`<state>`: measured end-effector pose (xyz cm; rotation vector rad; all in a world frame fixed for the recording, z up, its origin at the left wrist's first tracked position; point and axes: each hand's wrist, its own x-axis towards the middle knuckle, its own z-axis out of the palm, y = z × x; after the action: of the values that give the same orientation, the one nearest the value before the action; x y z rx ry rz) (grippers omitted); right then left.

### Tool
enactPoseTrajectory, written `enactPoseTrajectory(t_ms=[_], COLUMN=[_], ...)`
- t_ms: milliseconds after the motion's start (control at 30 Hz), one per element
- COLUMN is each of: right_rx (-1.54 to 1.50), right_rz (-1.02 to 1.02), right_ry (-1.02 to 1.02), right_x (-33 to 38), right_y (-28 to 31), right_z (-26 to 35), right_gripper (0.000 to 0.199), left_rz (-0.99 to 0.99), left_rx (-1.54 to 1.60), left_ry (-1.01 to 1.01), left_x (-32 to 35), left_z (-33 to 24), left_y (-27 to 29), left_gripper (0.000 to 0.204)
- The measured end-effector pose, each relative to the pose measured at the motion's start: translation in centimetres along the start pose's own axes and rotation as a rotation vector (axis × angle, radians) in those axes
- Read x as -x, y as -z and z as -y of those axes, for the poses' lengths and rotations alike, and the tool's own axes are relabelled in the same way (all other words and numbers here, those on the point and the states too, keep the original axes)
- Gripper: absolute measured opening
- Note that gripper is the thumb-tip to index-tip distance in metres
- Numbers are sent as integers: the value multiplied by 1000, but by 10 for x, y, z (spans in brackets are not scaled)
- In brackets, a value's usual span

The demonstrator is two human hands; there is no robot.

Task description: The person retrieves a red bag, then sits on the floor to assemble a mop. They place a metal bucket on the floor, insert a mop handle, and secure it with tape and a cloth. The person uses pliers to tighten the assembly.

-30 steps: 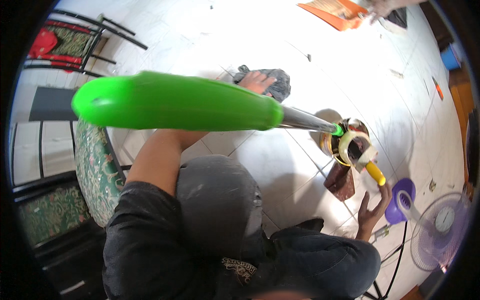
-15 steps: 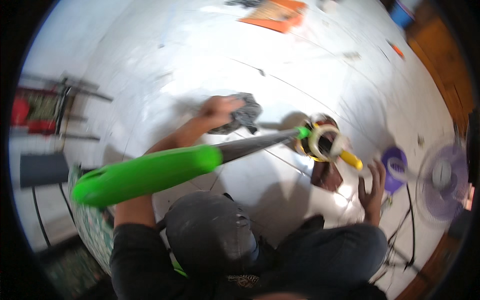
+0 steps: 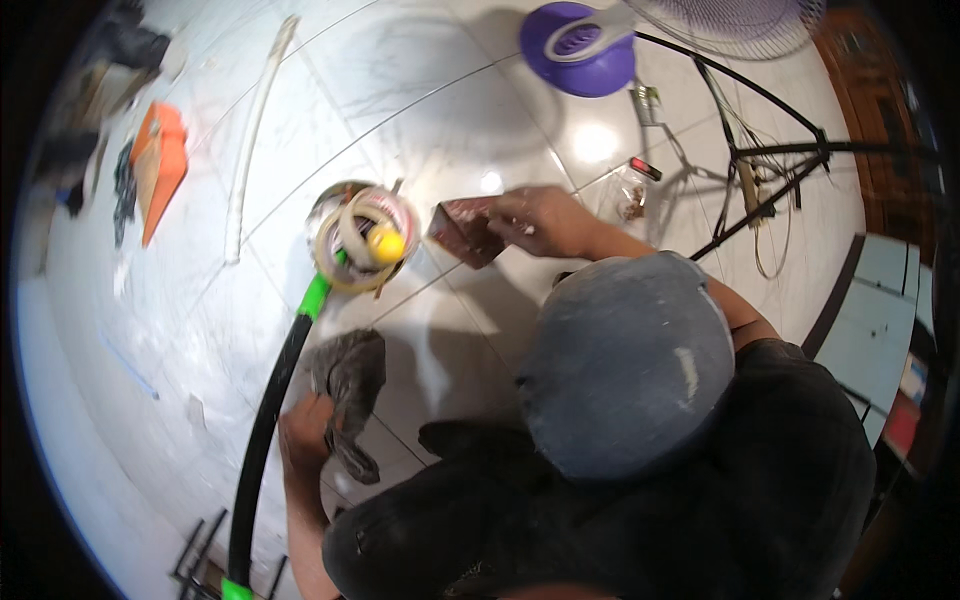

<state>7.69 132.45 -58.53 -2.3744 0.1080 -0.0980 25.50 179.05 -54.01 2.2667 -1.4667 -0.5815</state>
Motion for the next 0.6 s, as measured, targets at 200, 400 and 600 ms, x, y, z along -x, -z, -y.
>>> enactPoseTrajectory(t_ms=[200,400,600], right_rx=[76,-1,-308], right_rz=[-56,-125,83], right_ry=[-263,-615,-751], right_x=[32,0,-23], right_y=[-57,-79,-86], right_z=[-18,-58,-36], right_gripper=[54,94,61], left_rz=[107,27,54], left_rx=[20,113,35], left_ry=[138,180,267], left_x=[7,6,-17], left_z=[6,8,-3], left_y=[-2,-1,-11], left_gripper=[28,24,29])
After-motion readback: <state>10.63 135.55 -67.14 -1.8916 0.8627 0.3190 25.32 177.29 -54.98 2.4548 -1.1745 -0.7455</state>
